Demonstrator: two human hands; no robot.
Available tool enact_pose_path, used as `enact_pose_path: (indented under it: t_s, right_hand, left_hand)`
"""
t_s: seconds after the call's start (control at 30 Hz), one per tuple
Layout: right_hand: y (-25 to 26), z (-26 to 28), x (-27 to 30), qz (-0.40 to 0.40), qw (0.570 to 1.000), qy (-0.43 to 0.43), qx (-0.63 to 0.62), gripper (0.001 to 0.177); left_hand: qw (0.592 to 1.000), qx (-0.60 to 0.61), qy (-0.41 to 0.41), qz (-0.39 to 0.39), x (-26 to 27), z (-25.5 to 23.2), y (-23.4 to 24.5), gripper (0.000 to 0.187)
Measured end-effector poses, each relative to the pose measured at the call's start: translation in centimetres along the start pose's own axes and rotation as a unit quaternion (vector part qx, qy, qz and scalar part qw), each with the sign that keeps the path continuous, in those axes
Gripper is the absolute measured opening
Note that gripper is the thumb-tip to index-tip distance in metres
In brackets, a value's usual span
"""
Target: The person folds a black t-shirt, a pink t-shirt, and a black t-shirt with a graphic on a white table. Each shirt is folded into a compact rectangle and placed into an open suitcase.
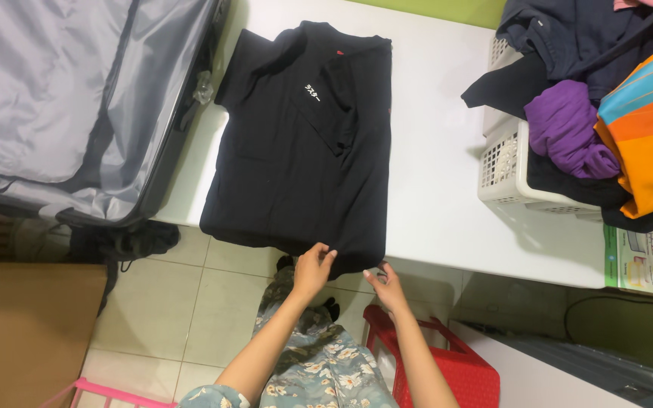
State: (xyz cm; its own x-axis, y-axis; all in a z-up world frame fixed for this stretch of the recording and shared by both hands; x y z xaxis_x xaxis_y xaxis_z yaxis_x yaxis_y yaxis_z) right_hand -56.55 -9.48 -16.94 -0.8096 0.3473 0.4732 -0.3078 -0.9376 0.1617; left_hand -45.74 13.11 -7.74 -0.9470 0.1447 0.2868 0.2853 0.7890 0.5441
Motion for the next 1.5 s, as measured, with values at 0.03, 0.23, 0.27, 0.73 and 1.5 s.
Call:
enact_pose_path:
  t_s: [0.03, 0.23, 0.27, 0.73, 1.5]
  right_hand:
    - [-0.2, -0.1, 0.2, -0.018, 0.999, 0.042, 0.020, 0.039]
    - [-0.5, 0.7, 1.3, -0.026, 0.980, 0.122, 0.153, 0.026]
    - [-0.5, 1.7, 1.8, -0.022, 0.966, 0.193, 0.173, 0.024]
    - [-1.3, 21.5, 0.6, -0.097, 0.936, 0.215, 0.263, 0.010]
    - [-1.2, 31.8, -15.3, -0.073, 0.934, 0.184, 0.297, 0.007]
  left_hand:
    - [1.000, 0.011, -0.013, -0.027, 0.4, 0.2, 0.2, 0.031]
    - [0.998, -0.052, -0.003, -0.037, 0.9, -0.5, 2.4, 0.022]
    - [0.997, -0.068, -0.005, -0.028, 1.0, -1.0, 2.9, 0.021]
    - [0.978, -0.118, -0.142, -0.099, -10.0, -9.2, 7.4, 0.019]
    - [0.984, -0.170, -0.033, 0.036, -26.7, -15.3, 9.2, 0.036]
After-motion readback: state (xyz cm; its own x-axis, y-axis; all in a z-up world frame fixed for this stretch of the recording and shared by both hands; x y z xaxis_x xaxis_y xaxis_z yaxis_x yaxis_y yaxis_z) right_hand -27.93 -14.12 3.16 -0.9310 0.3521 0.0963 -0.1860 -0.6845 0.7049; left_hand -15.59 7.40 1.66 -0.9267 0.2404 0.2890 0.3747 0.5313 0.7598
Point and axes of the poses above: each hand's wrist, its own x-axis away from the middle knuckle, its own y-axis out of the back of the hand, z = x × y, the point moved 4 cm from there along -x, towards the middle knuckle, and after that the axes turned 5 degrees about -x, right-handed, at the moved point
